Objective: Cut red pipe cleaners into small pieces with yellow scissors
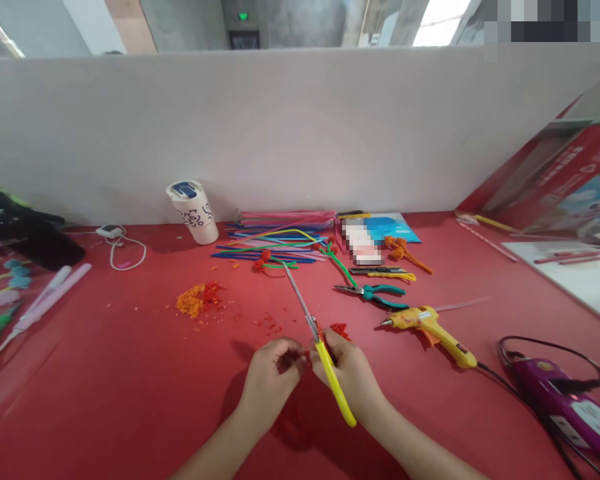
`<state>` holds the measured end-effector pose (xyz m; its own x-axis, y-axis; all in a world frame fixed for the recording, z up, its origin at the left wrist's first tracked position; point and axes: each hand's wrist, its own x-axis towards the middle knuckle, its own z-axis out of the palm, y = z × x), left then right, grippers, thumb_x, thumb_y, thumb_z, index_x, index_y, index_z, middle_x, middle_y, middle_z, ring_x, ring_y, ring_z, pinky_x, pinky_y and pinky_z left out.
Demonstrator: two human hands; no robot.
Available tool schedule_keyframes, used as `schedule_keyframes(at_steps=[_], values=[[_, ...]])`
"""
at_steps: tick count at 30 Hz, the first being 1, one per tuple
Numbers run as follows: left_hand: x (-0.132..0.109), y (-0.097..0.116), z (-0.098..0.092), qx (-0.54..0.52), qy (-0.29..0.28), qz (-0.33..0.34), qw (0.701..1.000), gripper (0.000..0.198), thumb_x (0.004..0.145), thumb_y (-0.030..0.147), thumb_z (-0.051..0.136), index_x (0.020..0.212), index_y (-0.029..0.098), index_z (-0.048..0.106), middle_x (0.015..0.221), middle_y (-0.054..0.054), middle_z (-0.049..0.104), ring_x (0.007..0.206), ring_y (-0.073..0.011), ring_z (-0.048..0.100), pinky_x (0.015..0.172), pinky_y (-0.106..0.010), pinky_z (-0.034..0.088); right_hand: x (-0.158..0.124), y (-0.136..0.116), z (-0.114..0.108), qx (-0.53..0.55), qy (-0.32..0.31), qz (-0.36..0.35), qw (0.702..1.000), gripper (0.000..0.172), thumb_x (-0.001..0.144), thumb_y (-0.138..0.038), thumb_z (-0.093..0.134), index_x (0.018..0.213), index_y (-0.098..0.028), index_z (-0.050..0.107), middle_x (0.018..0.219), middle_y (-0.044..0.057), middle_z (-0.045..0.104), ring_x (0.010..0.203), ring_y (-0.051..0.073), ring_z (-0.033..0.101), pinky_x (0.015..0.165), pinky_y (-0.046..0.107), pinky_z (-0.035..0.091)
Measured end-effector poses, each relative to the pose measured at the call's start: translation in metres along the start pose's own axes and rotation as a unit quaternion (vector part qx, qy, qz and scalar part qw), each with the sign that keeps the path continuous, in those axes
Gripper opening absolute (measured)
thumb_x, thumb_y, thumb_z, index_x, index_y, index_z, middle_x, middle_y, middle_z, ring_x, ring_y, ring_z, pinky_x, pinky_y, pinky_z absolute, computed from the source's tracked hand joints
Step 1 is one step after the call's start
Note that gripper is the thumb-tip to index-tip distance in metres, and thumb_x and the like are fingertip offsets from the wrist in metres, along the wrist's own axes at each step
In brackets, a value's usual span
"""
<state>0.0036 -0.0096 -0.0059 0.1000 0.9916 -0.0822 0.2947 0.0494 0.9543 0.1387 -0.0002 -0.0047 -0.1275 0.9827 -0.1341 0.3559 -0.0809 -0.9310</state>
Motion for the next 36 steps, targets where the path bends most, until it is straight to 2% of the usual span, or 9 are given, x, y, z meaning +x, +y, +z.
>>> schedule_keyframes(at_steps=[7, 11, 14, 16, 18, 21, 28, 36], values=[[-0.001, 0.004, 0.0, -0.01, -0.005, 0.006, 1.0, 0.008, 0.068, 0.021, 0.052, 0.065, 0.017, 0.059, 0.062, 0.0, 0.056, 0.059, -0.0117, 0.049, 0.056, -0.021, 0.039, -0.001, -0.002, -0.002, 0.003, -0.016, 0.018, 1.0, 0.004, 0.063, -0.021, 0.042, 0.063, -0.019, 0.038, 0.05, -0.007, 0.032, 0.046, 0.007, 0.031, 0.042, 0.018, 0.026], [0.003, 0.005, -0.005, -0.134, 0.025, -0.053, 0.989, 0.006, 0.065, 0.022, 0.056, 0.065, 0.016, 0.058, 0.054, 0.002, 0.054, 0.049, -0.0096, 0.048, 0.05, -0.02, 0.039, -0.002, -0.006, -0.014, -0.069, -0.002, -0.03, 0.997, 0.017, 0.066, -0.03, 0.047, 0.059, -0.02, 0.036, 0.051, -0.006, 0.035, 0.046, 0.007, 0.033, 0.043, 0.018, 0.026], [0.008, 0.005, -0.013, -0.269, 0.066, -0.093, 0.956, 0.01, 0.064, 0.023, 0.059, 0.068, 0.014, 0.056, 0.053, 0.003, 0.054, 0.046, -0.0084, 0.05, 0.047, -0.02, 0.04, -0.004, -0.006, -0.026, -0.243, 0.015, -0.087, 0.966, 0.026, 0.063, -0.041, 0.053, 0.062, -0.021, 0.036, 0.047, -0.006, 0.04, 0.042, 0.008, 0.036, 0.042, 0.02, 0.024], [0.01, 0.007, -0.018, -0.325, 0.089, -0.102, 0.936, 0.011, 0.063, 0.023, 0.061, 0.067, 0.013, 0.055, 0.054, 0.002, 0.055, 0.046, -0.0074, 0.05, 0.046, -0.019, 0.04, -0.006, -0.005, -0.031, -0.32, 0.001, -0.125, 0.939, 0.028, 0.065, -0.045, 0.051, 0.07, -0.02, 0.04, 0.05, -0.004, 0.047, 0.043, 0.011, 0.044, 0.043, 0.021, 0.025], [0.011, 0.01, -0.023, -0.348, 0.103, -0.102, 0.926, 0.011, 0.064, 0.022, 0.061, 0.066, 0.013, 0.055, 0.056, 0.001, 0.056, 0.047, -0.007, 0.05, 0.045, -0.018, 0.04, -0.008, -0.003, -0.033, -0.373, -0.023, -0.151, 0.915, 0.028, 0.068, -0.046, 0.047, 0.077, -0.02, 0.042, 0.054, -0.001, 0.053, 0.048, 0.014, 0.05, 0.044, 0.021, 0.025], [0.011, 0.012, -0.026, -0.361, 0.115, -0.091, 0.921, 0.009, 0.065, 0.02, 0.06, 0.068, 0.012, 0.056, 0.059, 0.0, 0.058, 0.049, -0.0072, 0.051, 0.046, -0.018, 0.04, -0.009, 0.001, -0.032, -0.434, -0.045, -0.166, 0.885, 0.025, 0.073, -0.043, 0.043, 0.077, -0.019, 0.042, 0.055, 0.001, 0.056, 0.048, 0.016, 0.053, 0.044, 0.022, 0.023], [0.01, 0.01, -0.027, -0.379, 0.136, -0.071, 0.913, 0.005, 0.067, 0.017, 0.058, 0.066, 0.013, 0.055, 0.058, 0.002, 0.054, 0.05, -0.0072, 0.05, 0.048, -0.019, 0.04, -0.008, 0.01, -0.024, -0.48, -0.046, -0.214, 0.85, 0.023, 0.079, -0.041, 0.037, 0.073, -0.019, 0.039, 0.05, 0.0, 0.054, 0.044, 0.016, 0.051, 0.043, 0.024, 0.017], [0.01, 0.008, -0.027, -0.385, 0.138, -0.074, 0.91, 0.004, 0.067, 0.017, 0.058, 0.067, 0.014, 0.056, 0.058, 0.002, 0.055, 0.051, -0.0074, 0.051, 0.049, -0.019, 0.04, -0.008, 0.011, -0.021, -0.481, -0.035, -0.233, 0.844, 0.021, 0.079, -0.039, 0.036, 0.072, -0.02, 0.038, 0.048, 0.0, 0.053, 0.04, 0.015, 0.05, 0.042, 0.025, 0.016]])
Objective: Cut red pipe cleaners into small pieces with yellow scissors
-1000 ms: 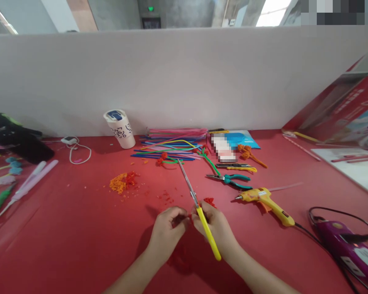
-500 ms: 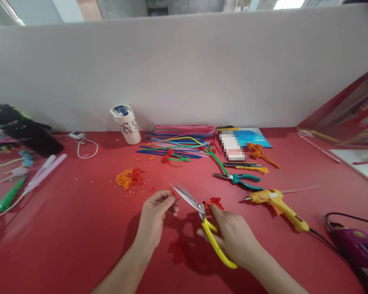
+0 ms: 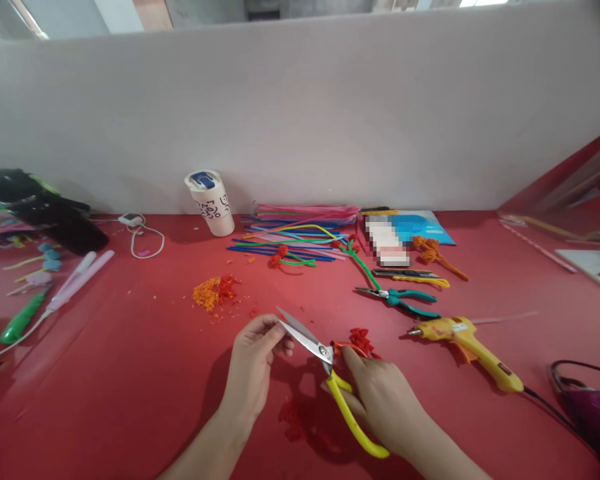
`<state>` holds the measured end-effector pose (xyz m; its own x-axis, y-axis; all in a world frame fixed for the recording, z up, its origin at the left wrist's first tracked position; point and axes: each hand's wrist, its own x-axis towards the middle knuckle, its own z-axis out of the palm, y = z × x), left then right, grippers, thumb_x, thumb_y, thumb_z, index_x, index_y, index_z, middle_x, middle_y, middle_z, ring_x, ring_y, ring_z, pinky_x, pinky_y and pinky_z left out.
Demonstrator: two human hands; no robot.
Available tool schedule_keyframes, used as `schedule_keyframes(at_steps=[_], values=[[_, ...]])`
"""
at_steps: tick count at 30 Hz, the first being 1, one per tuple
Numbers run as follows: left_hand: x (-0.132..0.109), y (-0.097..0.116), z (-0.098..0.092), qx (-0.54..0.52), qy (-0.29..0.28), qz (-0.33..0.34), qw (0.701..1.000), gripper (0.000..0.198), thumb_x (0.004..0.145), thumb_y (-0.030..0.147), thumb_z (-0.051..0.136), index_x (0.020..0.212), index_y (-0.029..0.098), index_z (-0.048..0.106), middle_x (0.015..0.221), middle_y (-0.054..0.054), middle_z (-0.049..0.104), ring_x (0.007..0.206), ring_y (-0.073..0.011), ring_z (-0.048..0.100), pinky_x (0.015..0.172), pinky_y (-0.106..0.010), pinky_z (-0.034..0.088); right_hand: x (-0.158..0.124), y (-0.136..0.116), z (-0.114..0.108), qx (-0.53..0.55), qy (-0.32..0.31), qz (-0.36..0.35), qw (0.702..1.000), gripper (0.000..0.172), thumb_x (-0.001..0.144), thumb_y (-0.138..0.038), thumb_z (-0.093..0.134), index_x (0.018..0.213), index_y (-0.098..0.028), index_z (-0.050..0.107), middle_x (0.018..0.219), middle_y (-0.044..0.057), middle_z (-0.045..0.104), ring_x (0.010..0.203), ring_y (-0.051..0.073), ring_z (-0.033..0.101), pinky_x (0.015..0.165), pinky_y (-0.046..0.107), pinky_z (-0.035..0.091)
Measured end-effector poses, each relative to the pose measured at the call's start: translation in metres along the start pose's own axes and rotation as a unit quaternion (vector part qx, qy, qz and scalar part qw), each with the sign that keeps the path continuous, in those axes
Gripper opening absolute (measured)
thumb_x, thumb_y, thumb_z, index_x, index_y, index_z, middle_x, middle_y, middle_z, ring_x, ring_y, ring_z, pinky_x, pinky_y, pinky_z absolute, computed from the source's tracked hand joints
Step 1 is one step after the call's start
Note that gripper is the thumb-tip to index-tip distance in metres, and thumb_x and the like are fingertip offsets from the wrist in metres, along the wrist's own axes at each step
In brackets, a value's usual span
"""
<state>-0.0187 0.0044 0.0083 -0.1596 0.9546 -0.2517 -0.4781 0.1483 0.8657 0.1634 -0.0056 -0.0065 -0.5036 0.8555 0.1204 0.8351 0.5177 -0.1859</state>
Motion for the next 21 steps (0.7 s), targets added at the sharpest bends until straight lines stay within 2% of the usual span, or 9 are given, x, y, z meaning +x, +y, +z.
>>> schedule_keyframes(at_steps=[11, 21], values=[[-0.0015, 0.0018, 0.0021, -0.008, 0.021, -0.012, 1.0, 0.007, 0.065, 0.018, 0.06, 0.065, 0.014, 0.055, 0.057, 0.002, 0.056, 0.049, -0.0069, 0.051, 0.047, -0.018, 0.041, 0.0001, -0.0016, 0.0009, -0.02, 0.0, 0.001, 1.0, 0.03, 0.079, -0.046, 0.034, 0.074, -0.018, 0.041, 0.048, 0.001, 0.055, 0.04, 0.015, 0.05, 0.042, 0.025, 0.016], [-0.0009, 0.0006, -0.0002, -0.017, 0.008, -0.01, 1.0, 0.005, 0.067, 0.018, 0.059, 0.067, 0.014, 0.057, 0.058, 0.002, 0.057, 0.05, -0.0063, 0.052, 0.047, -0.017, 0.041, -0.0003, -0.0005, 0.0018, -0.039, -0.001, 0.002, 0.999, 0.033, 0.08, -0.048, 0.032, 0.076, -0.018, 0.042, 0.046, 0.001, 0.055, 0.039, 0.016, 0.05, 0.042, 0.025, 0.013]])
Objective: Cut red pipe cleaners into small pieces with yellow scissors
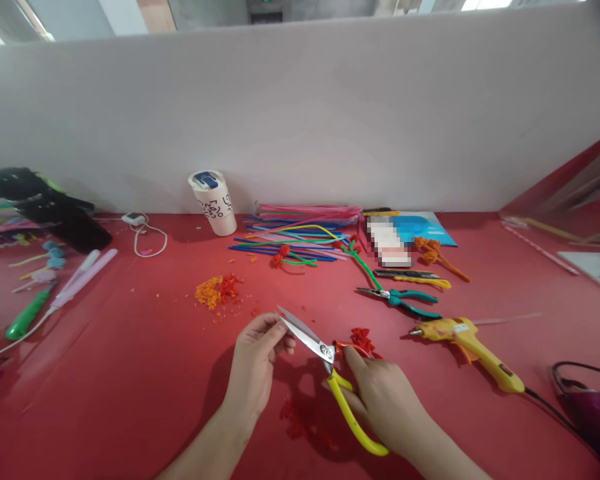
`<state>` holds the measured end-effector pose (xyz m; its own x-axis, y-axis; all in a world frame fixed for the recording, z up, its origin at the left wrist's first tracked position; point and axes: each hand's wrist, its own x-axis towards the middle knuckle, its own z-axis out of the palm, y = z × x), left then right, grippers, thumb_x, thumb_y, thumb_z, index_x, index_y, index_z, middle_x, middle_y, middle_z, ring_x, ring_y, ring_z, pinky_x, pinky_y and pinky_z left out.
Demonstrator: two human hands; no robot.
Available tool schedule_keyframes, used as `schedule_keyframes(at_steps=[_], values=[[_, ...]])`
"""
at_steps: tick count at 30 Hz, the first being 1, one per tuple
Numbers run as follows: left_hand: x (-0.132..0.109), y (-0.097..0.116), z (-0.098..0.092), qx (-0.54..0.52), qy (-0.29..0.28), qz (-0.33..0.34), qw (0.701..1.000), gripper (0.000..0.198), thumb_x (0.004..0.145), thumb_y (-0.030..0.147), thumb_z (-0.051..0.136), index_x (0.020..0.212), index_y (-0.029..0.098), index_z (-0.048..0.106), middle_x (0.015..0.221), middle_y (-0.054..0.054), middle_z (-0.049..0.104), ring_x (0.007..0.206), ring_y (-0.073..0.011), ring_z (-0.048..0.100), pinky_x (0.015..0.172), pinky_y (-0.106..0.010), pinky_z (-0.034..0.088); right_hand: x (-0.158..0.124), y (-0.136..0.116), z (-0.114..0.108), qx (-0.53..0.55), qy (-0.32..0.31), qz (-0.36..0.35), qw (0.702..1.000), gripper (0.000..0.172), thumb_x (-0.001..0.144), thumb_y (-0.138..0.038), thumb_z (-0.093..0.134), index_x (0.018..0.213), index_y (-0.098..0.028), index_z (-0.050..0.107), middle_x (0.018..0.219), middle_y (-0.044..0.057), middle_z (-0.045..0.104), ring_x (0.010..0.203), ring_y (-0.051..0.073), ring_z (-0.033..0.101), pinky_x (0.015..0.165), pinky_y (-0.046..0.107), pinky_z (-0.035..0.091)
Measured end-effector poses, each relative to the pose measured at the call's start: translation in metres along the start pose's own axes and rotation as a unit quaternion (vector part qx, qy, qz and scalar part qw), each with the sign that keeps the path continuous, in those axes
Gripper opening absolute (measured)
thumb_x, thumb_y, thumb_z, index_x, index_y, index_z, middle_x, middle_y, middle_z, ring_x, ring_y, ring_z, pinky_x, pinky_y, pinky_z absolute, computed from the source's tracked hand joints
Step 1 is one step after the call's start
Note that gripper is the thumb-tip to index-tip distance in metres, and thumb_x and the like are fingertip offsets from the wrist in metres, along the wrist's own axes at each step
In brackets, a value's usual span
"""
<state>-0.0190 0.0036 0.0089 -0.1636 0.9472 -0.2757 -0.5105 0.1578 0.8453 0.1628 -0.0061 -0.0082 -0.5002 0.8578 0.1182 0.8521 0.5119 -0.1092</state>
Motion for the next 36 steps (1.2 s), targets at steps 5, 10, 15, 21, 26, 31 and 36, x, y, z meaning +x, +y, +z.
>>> schedule_keyframes(at_steps=[5, 10, 15, 21, 26, 31, 36], values=[[-0.001, 0.0, 0.0, -0.003, -0.001, -0.003, 1.0, 0.005, 0.067, 0.018, 0.06, 0.068, 0.014, 0.057, 0.059, 0.002, 0.058, 0.05, -0.0061, 0.052, 0.047, -0.017, 0.041, 0.0, -0.001, 0.0, 0.006, 0.004, -0.002, 1.0, 0.031, 0.079, -0.047, 0.034, 0.074, -0.018, 0.041, 0.046, 0.0, 0.054, 0.038, 0.015, 0.049, 0.041, 0.025, 0.014], [-0.001, 0.002, 0.001, -0.002, -0.005, -0.002, 1.0, 0.004, 0.067, 0.018, 0.06, 0.068, 0.014, 0.057, 0.058, 0.003, 0.058, 0.05, -0.0062, 0.052, 0.048, -0.017, 0.041, 0.0, -0.001, -0.001, 0.005, 0.006, 0.0, 1.0, 0.032, 0.079, -0.049, 0.034, 0.072, -0.019, 0.041, 0.046, 0.0, 0.054, 0.038, 0.015, 0.05, 0.041, 0.025, 0.014], [0.0, 0.001, 0.0, -0.004, -0.012, 0.0, 1.0, 0.004, 0.068, 0.017, 0.059, 0.068, 0.014, 0.057, 0.058, 0.003, 0.057, 0.051, -0.0062, 0.052, 0.048, -0.017, 0.041, 0.0, -0.001, 0.0, 0.008, 0.012, -0.003, 1.0, 0.03, 0.079, -0.047, 0.035, 0.073, -0.018, 0.042, 0.046, 0.0, 0.055, 0.038, 0.016, 0.051, 0.041, 0.025, 0.015], [0.001, 0.001, 0.0, 0.004, -0.017, 0.008, 1.0, 0.005, 0.069, 0.018, 0.058, 0.067, 0.013, 0.057, 0.059, 0.002, 0.056, 0.051, -0.006, 0.052, 0.048, -0.016, 0.041, -0.002, 0.002, 0.002, 0.017, 0.002, 0.017, 1.0, 0.032, 0.078, -0.049, 0.035, 0.069, -0.019, 0.043, 0.046, 0.0, 0.053, 0.037, 0.014, 0.048, 0.04, 0.024, 0.015], [0.002, 0.001, 0.002, 0.016, -0.042, -0.01, 0.999, 0.006, 0.071, 0.019, 0.056, 0.068, 0.013, 0.055, 0.06, 0.001, 0.058, 0.051, -0.0062, 0.051, 0.048, -0.017, 0.04, 0.007, -0.001, -0.002, 0.177, -0.04, 0.108, 0.977, 0.031, 0.074, -0.048, 0.041, 0.062, -0.02, 0.041, 0.044, -0.004, 0.044, 0.037, 0.01, 0.039, 0.04, 0.022, 0.018], [-0.007, -0.004, 0.006, 0.044, -0.148, -0.11, 0.982, 0.008, 0.071, 0.021, 0.055, 0.069, 0.013, 0.054, 0.06, 0.0, 0.057, 0.049, -0.0061, 0.051, 0.046, -0.017, 0.039, 0.022, -0.012, -0.015, 0.508, -0.044, 0.191, 0.839, 0.025, 0.073, -0.041, 0.045, 0.064, -0.019, 0.041, 0.046, -0.008, 0.035, 0.039, 0.005, 0.032, 0.038, 0.018, 0.026], [-0.014, -0.01, 0.011, 0.078, -0.209, -0.178, 0.959, 0.012, 0.07, 0.023, 0.056, 0.067, 0.011, 0.055, 0.057, -0.001, 0.056, 0.044, -0.0056, 0.048, 0.044, -0.017, 0.038, 0.022, -0.018, -0.018, 0.639, -0.045, 0.243, 0.729, 0.022, 0.071, -0.038, 0.046, 0.078, -0.017, 0.047, 0.037, -0.011, 0.033, 0.028, 0.004, 0.025, 0.029, 0.016, 0.021]])
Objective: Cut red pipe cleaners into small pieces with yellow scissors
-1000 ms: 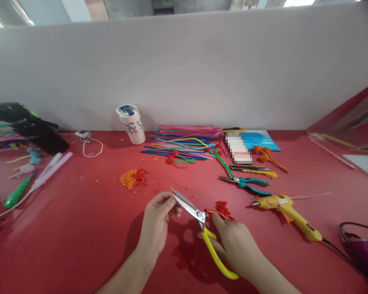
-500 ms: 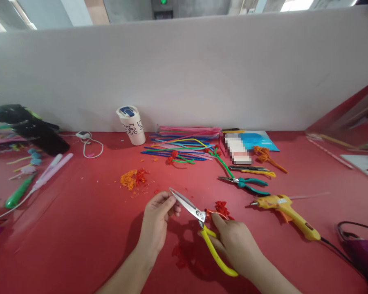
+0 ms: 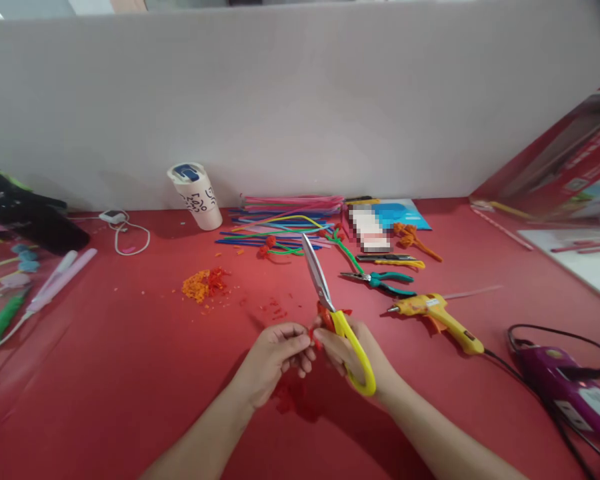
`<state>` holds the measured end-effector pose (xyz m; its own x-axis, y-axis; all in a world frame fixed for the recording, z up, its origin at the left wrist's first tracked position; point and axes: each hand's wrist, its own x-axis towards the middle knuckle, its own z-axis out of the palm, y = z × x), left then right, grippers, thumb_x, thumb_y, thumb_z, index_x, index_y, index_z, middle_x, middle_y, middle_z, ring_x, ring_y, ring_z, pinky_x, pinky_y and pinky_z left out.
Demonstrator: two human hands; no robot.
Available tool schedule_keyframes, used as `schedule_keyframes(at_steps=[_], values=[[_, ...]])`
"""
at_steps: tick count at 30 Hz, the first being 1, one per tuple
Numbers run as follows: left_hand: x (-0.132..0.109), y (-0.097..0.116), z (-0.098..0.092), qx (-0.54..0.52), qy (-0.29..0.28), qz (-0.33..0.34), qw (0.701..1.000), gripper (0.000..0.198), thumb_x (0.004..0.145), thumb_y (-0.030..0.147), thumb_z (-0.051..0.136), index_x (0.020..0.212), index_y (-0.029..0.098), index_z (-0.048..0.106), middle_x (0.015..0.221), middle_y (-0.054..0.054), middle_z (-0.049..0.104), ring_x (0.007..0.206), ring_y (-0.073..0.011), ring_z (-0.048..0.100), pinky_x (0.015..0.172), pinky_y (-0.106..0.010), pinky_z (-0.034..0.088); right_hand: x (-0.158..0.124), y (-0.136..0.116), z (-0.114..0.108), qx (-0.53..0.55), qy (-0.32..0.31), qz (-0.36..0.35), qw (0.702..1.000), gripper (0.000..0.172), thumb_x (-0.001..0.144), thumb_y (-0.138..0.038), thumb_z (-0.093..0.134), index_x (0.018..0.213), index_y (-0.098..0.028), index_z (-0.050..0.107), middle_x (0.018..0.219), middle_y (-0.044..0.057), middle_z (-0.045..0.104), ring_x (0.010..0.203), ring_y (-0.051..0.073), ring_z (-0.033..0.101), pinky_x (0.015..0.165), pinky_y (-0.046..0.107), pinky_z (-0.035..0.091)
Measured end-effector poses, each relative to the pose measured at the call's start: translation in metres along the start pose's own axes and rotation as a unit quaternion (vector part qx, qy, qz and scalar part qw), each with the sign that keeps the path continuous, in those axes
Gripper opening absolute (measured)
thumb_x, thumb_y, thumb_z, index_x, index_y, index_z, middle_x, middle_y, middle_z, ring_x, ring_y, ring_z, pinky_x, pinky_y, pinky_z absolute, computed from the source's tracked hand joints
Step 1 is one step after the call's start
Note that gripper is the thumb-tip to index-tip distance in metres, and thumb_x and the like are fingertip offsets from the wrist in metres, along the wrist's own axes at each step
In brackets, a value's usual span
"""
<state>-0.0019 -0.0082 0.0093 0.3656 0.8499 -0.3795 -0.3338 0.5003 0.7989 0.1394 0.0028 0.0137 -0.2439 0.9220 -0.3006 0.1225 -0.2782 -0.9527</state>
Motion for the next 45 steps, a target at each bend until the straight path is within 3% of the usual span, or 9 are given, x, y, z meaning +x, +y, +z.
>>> schedule_keyframes(at_steps=[3, 9, 14, 17, 20, 24, 29, 45], values=[[0.001, -0.001, 0.002, 0.03, -0.002, -0.003, 1.0, 0.013, 0.069, 0.024, 0.056, 0.069, 0.011, 0.056, 0.057, -0.001, 0.056, 0.045, -0.0069, 0.049, 0.045, -0.018, 0.038, -0.001, 0.003, 0.0, 0.011, -0.003, 0.001, 1.0, 0.016, 0.07, -0.034, 0.047, 0.072, -0.017, 0.046, 0.035, -0.012, 0.033, 0.027, 0.004, 0.025, 0.028, 0.016, 0.021], [0.002, 0.0, 0.004, 0.168, 0.074, 0.059, 0.981, 0.008, 0.063, 0.021, 0.06, 0.065, 0.014, 0.058, 0.048, 0.002, 0.054, 0.044, -0.0088, 0.049, 0.048, -0.021, 0.04, -0.001, 0.002, 0.0, -0.055, 0.0, -0.03, 0.998, 0.013, 0.07, -0.028, 0.048, 0.064, -0.019, 0.04, 0.039, -0.011, 0.029, 0.032, 0.004, 0.027, 0.034, 0.017, 0.022], [0.004, -0.001, 0.001, 0.148, 0.108, 0.073, 0.98, 0.008, 0.063, 0.022, 0.059, 0.062, 0.014, 0.056, 0.045, 0.002, 0.053, 0.041, -0.0086, 0.048, 0.043, -0.02, 0.038, -0.001, 0.001, -0.005, -0.173, 0.031, -0.093, 0.98, 0.02, 0.07, -0.034, 0.048, 0.061, -0.019, 0.038, 0.05, -0.007, 0.035, 0.044, 0.006, 0.033, 0.042, 0.018, 0.026], [0.006, 0.003, -0.008, 0.064, 0.159, 0.113, 0.979, 0.009, 0.063, 0.021, 0.06, 0.066, 0.014, 0.055, 0.052, 0.002, 0.056, 0.044, -0.008, 0.049, 0.044, -0.019, 0.039, -0.002, 0.002, -0.012, -0.324, 0.068, -0.116, 0.936, 0.026, 0.066, -0.038, 0.052, 0.059, -0.02, 0.036, 0.05, -0.006, 0.039, 0.044, 0.007, 0.035, 0.043, 0.019, 0.024], [0.007, 0.01, -0.015, -0.008, 0.199, 0.137, 0.97, 0.012, 0.062, 0.021, 0.062, 0.067, 0.014, 0.054, 0.054, 0.003, 0.055, 0.045, -0.0065, 0.049, 0.045, -0.017, 0.038, -0.006, 0.004, -0.016, -0.444, 0.068, -0.126, 0.885, 0.026, 0.067, -0.044, 0.05, 0.068, -0.02, 0.04, 0.051, -0.004, 0.048, 0.043, 0.01, 0.043, 0.043, 0.02, 0.023], [0.006, 0.016, -0.018, -0.036, 0.211, 0.156, 0.964, 0.01, 0.063, 0.02, 0.061, 0.065, 0.012, 0.056, 0.057, 0.0, 0.057, 0.046, -0.0061, 0.049, 0.045, -0.017, 0.038, -0.01, 0.009, -0.016, -0.54, 0.043, -0.136, 0.829, 0.032, 0.072, -0.052, 0.041, 0.075, -0.02, 0.042, 0.054, 0.0, 0.056, 0.045, 0.015, 0.052, 0.042, 0.022, 0.02], [0.005, 0.015, -0.02, -0.071, 0.214, 0.179, 0.958, 0.006, 0.064, 0.017, 0.061, 0.068, 0.013, 0.058, 0.057, 0.001, 0.058, 0.048, -0.0062, 0.051, 0.047, -0.016, 0.04, -0.011, 0.016, -0.015, -0.601, 0.019, -0.174, 0.78, 0.028, 0.078, -0.046, 0.035, 0.074, -0.019, 0.042, 0.053, 0.002, 0.058, 0.044, 0.016, 0.053, 0.042, 0.024, 0.015], [0.005, 0.016, -0.021, -0.085, 0.198, 0.171, 0.961, 0.004, 0.066, 0.015, 0.06, 0.069, 0.013, 0.059, 0.057, 0.002, 0.057, 0.049, -0.0055, 0.052, 0.047, -0.015, 0.041, -0.007, 0.024, -0.017, -0.617, 0.02, -0.211, 0.758, 0.029, 0.079, -0.046, 0.036, 0.073, -0.018, 0.043, 0.049, 0.002, 0.056, 0.041, 0.016, 0.051, 0.042, 0.025, 0.014]])
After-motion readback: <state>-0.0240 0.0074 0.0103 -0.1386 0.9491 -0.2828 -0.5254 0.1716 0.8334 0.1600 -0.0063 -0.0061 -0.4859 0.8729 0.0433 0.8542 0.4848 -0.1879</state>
